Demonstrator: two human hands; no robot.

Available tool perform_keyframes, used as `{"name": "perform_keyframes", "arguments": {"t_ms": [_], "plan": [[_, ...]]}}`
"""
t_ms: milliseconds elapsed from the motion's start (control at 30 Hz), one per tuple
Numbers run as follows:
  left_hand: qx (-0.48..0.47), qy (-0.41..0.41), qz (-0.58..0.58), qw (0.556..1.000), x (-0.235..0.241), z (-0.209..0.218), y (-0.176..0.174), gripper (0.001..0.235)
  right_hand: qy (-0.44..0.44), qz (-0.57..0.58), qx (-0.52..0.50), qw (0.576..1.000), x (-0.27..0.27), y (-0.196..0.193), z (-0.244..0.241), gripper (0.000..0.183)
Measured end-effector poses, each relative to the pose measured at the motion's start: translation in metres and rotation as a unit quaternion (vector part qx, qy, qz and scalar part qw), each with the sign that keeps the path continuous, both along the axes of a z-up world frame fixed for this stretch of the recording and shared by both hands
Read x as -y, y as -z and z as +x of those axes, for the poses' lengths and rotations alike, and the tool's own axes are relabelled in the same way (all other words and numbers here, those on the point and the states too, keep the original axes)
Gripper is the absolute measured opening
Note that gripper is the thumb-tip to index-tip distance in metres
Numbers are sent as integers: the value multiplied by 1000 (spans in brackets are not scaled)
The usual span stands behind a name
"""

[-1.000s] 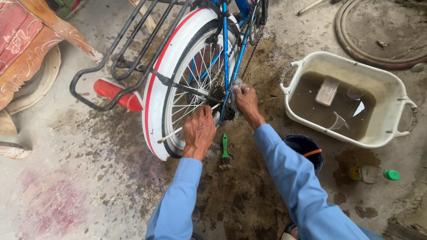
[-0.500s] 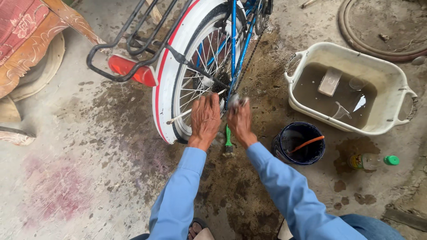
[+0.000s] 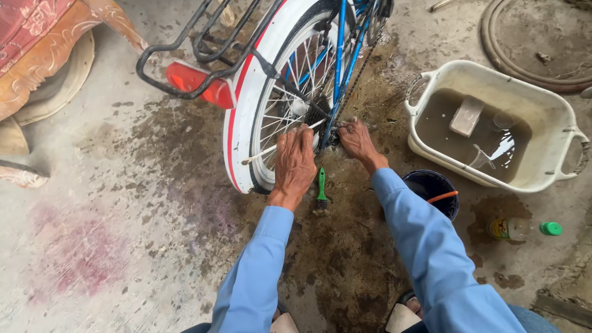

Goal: The person scrubs the rear wheel, spokes, and rim of a bicycle using a brush and a cloth. They rotate the wheel to access different sections and continue scrubbing the tire and rim.

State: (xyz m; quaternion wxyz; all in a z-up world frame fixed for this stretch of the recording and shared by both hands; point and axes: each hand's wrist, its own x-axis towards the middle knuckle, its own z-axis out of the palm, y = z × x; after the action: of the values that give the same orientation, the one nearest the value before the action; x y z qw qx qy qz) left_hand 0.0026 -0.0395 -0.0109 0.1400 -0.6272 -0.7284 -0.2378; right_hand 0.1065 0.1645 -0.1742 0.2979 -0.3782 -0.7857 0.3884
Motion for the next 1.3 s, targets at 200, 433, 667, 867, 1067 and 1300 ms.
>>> {"name": "perform_keyframes", "arguments": {"t_ms": [200,433,667,867,1067,1300], "plan": [[-28,-3,8,1000,0,-2,1,33,70,-16,-122,990,40,8,14,30],[-25,-3,5,1000,0,-1,3,36,286,-405,-317,808,77,106,-4,27],[-48,-25,-19,998,4,4,6,33,261,-312,-327,853,99,142,-60,17],[-41,-10,-35,998,4,-6,11,34,280,-341,-199,875,99,110,-64,17],[-24,13,15,1000,28,15,45,45,96,-659,-410,624,95,104,-26,7],[591,-230,-8,773,48,37,137,55,7,-689,-366,626,138,63,-33,24]]}}
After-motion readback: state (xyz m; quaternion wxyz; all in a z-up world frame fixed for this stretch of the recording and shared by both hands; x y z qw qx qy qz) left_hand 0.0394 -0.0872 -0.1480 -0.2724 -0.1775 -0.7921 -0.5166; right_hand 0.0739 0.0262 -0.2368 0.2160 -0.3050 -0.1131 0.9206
